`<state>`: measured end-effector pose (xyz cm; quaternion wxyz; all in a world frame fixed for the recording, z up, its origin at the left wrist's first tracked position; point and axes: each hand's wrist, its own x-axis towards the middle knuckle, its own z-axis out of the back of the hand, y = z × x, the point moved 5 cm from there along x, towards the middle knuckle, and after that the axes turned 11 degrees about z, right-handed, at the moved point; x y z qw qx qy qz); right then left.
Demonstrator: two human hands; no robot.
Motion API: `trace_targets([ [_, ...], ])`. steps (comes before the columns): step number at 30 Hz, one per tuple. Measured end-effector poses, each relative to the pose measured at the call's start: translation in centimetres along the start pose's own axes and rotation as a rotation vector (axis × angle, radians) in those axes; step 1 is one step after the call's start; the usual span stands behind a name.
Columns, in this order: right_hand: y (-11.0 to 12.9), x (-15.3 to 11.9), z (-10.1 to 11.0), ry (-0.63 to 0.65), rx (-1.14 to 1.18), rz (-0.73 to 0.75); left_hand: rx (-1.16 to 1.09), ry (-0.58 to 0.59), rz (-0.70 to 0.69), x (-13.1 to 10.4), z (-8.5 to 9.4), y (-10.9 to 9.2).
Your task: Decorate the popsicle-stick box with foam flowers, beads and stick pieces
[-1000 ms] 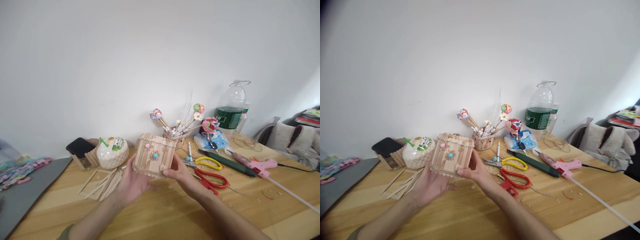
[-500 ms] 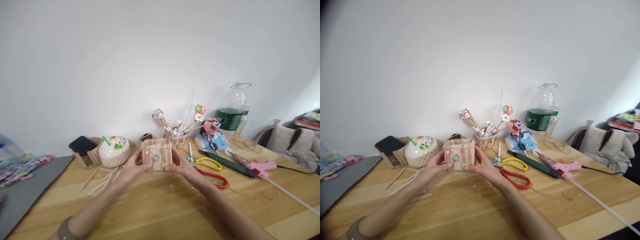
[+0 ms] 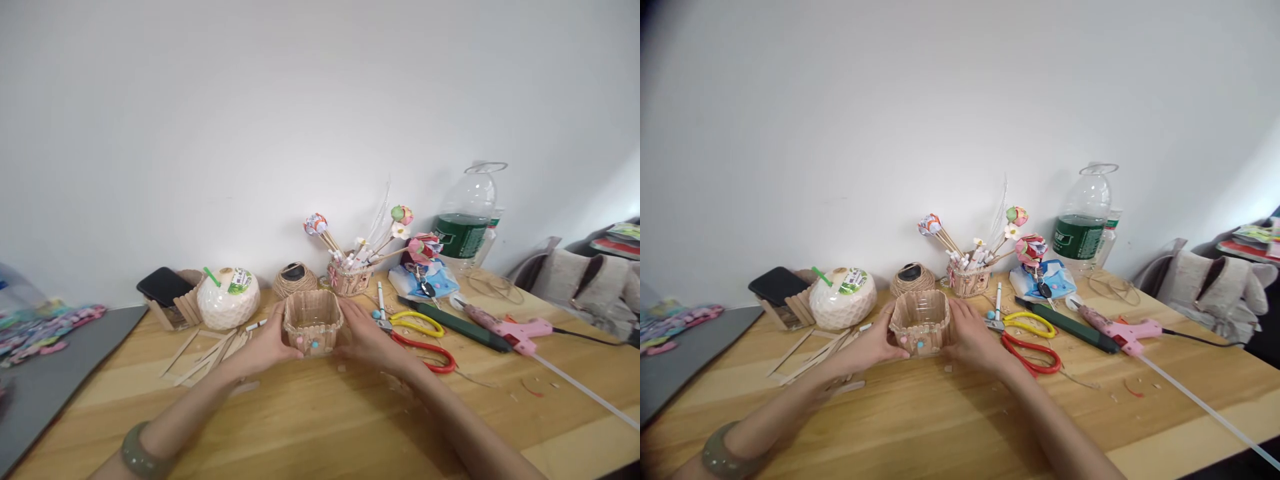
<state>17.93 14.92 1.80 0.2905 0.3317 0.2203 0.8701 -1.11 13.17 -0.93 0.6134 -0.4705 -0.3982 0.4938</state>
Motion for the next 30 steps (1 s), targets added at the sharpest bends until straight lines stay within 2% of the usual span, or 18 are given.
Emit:
trace_targets([
  [4,-0.5,-0.2,1.1,0.005,-0.116,-0.016,0.187,0.000,0.059,-0.5,1.2,-1.5],
  [9,-0.5,-0.3,2.5,-0.048,-0.242,-0.141,0.396,-0.011,-0.027,-1.2,2.7,-4.3],
  [13,0.2,-0.5,3.4,-0.153,-0.359,-0.228,0.485,0.033,-0.187,-1.8,2.4,-5.9],
  [17,0.6,-0.6,3.5,-0.206,-0.403,-0.219,0.601,0.108,-0.314,-2.1,1.1,-6.2],
  [19,0.5,-0.5,3.4,-0.221,-0.375,-0.173,0.595,0.110,-0.331,-1.9,0.8,-6.2],
  [22,0.4,-0.4,3.3,-0.255,-0.315,-0.113,0.462,0.123,-0.296,-1.7,0.8,-6.1],
  [25,0.3,-0.5,3.4,-0.290,-0.256,-0.126,0.335,0.170,-0.216,-1.5,1.1,-6.2],
  [30,0.5,-1.0,3.7,-0.356,-0.221,-0.175,0.267,0.166,-0.154,-1.5,2.1,-6.3],
])
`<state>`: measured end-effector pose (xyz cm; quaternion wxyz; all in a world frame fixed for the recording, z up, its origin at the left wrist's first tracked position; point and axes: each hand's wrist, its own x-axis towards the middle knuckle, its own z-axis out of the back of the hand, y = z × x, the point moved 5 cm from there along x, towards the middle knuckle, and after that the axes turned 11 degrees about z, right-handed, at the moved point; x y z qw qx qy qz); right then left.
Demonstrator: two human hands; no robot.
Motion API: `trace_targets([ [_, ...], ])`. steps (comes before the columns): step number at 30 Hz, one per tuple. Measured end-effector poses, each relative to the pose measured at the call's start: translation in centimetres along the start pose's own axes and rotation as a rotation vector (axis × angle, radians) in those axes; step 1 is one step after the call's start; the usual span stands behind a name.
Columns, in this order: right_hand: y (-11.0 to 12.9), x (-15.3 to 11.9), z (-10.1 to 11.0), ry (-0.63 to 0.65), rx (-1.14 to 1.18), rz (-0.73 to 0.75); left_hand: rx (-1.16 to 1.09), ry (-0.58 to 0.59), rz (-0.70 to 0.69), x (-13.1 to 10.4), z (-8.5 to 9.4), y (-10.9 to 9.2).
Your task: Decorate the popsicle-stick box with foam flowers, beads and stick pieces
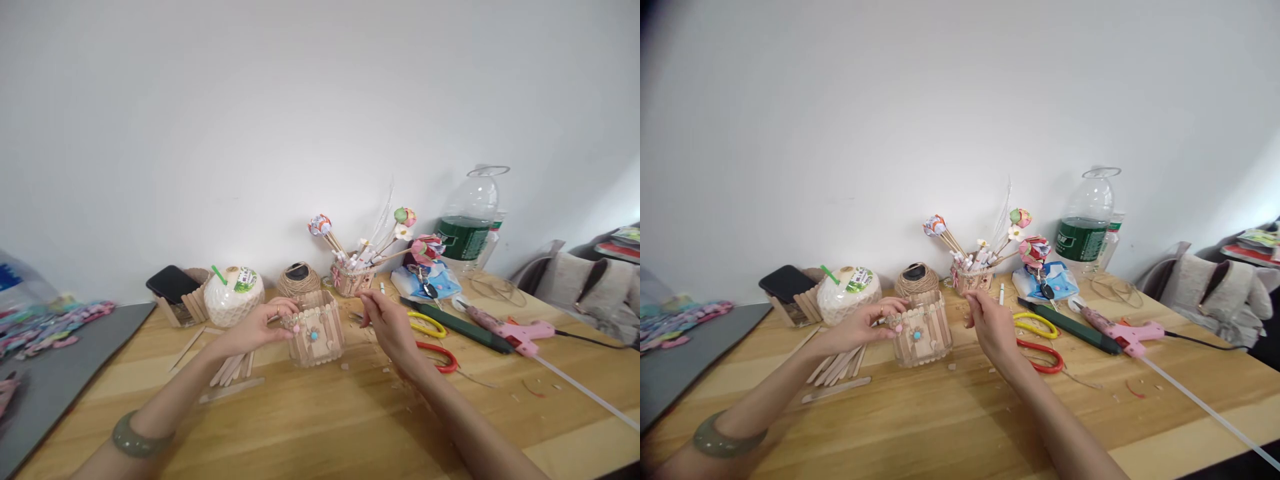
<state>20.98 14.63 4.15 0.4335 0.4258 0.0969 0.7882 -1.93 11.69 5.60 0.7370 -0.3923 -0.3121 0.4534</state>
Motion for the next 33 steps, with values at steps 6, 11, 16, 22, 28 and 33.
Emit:
trace_targets([
  [6,-0.3,-0.1,-0.2,0.003,-0.030,-0.049,-0.134,-0.014,0.069,0.0,0.3,0.9],
  [11,-0.3,-0.1,-0.8,0.049,0.002,-0.072,-0.197,-0.046,0.086,0.2,0.2,1.1],
  [16,-0.1,-0.1,-1.6,0.114,0.125,-0.002,-0.237,-0.104,0.124,0.3,-0.3,1.5],
  [22,-0.3,-0.4,-3.5,0.259,0.266,0.077,-0.225,-0.132,0.161,0.4,-0.4,2.1],
  [28,-0.1,-0.4,-3.5,0.301,0.332,0.053,-0.190,-0.151,0.160,0.3,-0.2,2.4],
  [33,0.6,-0.8,-3.5,0.365,0.413,0.035,-0.205,-0.118,0.123,0.2,-0.5,2.2],
])
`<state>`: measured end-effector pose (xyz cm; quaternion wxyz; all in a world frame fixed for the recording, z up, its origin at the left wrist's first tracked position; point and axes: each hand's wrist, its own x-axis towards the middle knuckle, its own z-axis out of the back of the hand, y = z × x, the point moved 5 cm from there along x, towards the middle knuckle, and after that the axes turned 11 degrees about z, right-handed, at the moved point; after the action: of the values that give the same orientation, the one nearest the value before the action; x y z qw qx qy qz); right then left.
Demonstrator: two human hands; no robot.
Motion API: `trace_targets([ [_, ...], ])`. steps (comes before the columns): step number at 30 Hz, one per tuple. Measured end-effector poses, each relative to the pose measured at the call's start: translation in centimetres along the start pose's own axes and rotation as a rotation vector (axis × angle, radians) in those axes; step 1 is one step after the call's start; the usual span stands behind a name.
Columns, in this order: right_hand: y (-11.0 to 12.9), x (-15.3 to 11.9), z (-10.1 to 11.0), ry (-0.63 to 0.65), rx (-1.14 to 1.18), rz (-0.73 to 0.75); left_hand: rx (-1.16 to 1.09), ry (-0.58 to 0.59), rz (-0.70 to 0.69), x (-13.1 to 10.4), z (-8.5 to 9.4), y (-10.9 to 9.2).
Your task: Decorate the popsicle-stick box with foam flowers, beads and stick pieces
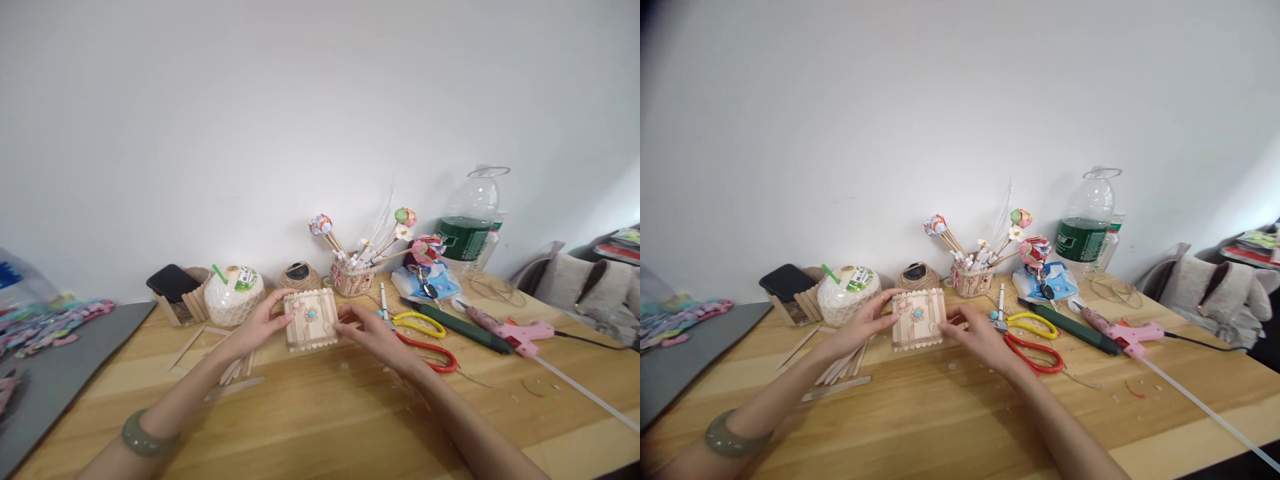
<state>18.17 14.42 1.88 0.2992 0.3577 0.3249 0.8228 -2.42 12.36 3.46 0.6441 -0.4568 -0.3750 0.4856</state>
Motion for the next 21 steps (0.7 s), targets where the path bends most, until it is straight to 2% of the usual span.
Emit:
trace_targets([
  [4,-0.2,-0.4,-0.4,-0.011,-0.033,0.003,-0.002,0.023,-0.114,0.0,-0.1,-0.2],
  [7,-0.5,-0.5,-0.4,-0.019,-0.102,0.001,0.028,0.019,-0.146,0.0,-0.1,-0.3],
  [11,-0.3,-0.5,-0.3,0.000,-0.177,0.022,0.011,0.046,-0.109,0.1,-0.5,0.2],
  [15,-0.1,-0.4,-0.3,-0.002,-0.230,0.003,-0.217,0.096,-0.002,0.8,-1.2,2.2],
  [18,-0.2,-0.5,-0.5,0.006,-0.241,-0.045,-0.266,0.068,0.030,1.5,-1.6,3.5],
  [21,-0.5,-0.7,-0.7,0.025,-0.230,-0.112,-0.226,0.040,0.036,1.6,-2.0,4.0],
])
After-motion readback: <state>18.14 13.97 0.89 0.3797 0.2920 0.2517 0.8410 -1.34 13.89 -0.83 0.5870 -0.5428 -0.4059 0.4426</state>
